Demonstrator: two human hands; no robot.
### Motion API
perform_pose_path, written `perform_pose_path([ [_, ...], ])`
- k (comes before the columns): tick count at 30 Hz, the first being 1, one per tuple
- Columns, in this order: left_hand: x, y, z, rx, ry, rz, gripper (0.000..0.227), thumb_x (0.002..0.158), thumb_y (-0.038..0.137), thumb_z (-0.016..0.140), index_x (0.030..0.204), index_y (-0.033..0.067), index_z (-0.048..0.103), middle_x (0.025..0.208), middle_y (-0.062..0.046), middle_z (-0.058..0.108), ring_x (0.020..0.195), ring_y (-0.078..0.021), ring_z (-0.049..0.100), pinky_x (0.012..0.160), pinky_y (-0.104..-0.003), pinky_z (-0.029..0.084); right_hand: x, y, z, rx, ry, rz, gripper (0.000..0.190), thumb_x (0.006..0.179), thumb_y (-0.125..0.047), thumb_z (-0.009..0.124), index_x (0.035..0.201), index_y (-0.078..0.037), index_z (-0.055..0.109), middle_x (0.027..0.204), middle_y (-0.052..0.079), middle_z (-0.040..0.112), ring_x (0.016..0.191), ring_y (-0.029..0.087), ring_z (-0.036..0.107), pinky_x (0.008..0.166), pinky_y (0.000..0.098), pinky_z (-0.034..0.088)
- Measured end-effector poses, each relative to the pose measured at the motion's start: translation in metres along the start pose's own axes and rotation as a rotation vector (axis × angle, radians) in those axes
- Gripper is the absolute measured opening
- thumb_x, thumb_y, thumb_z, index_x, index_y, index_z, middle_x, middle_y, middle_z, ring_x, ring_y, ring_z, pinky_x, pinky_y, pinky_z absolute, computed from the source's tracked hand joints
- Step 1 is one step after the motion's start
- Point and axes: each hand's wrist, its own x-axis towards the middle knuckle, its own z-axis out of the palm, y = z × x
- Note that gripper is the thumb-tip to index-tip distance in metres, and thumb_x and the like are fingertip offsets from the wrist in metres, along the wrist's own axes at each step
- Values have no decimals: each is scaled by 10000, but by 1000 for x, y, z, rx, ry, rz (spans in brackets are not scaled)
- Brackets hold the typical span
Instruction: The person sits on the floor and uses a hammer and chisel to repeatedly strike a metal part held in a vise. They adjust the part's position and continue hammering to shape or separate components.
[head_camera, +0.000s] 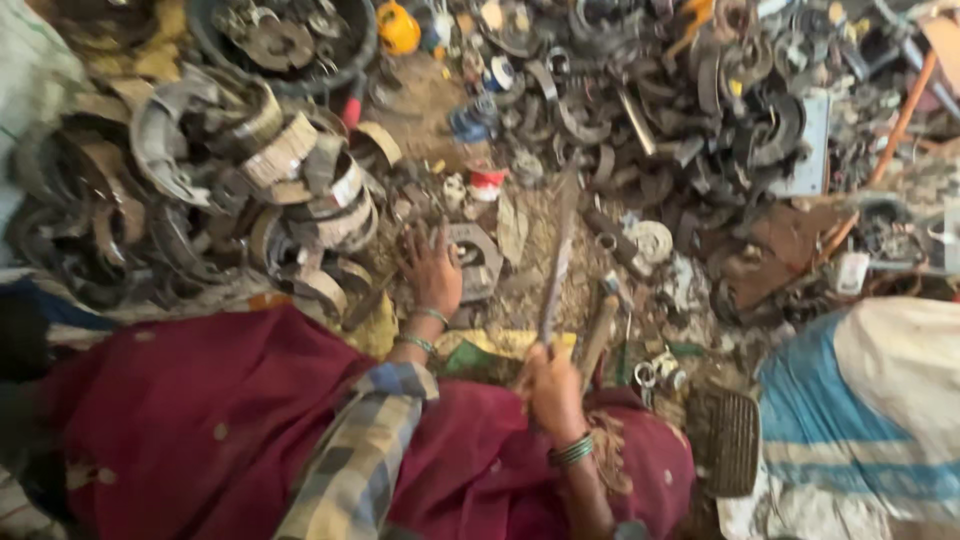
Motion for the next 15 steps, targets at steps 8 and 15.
perform_pose_path([
  [8, 2, 0, -1, 17, -31, -32, 517, 1055, 366, 471, 1553, 229, 450, 1602, -232, 385, 1537, -418, 222, 1185, -680, 121, 0, 0, 1, 327, 79, -529, 214, 1024, -297, 502, 1020, -85, 525, 637, 3, 561, 453, 99, 519, 390, 284, 462],
  [15, 13, 5, -3, 16, -42, -31, 572, 1042, 372, 493, 1594, 255, 398, 1603, -197, 390, 1500, -413, 256, 1182, -711, 157, 34, 27, 24, -454, 27, -478, 209, 1031, -305, 535, 1089, -109, 575, 672, 22, 561, 527, 139, 520, 483, 318, 447],
])
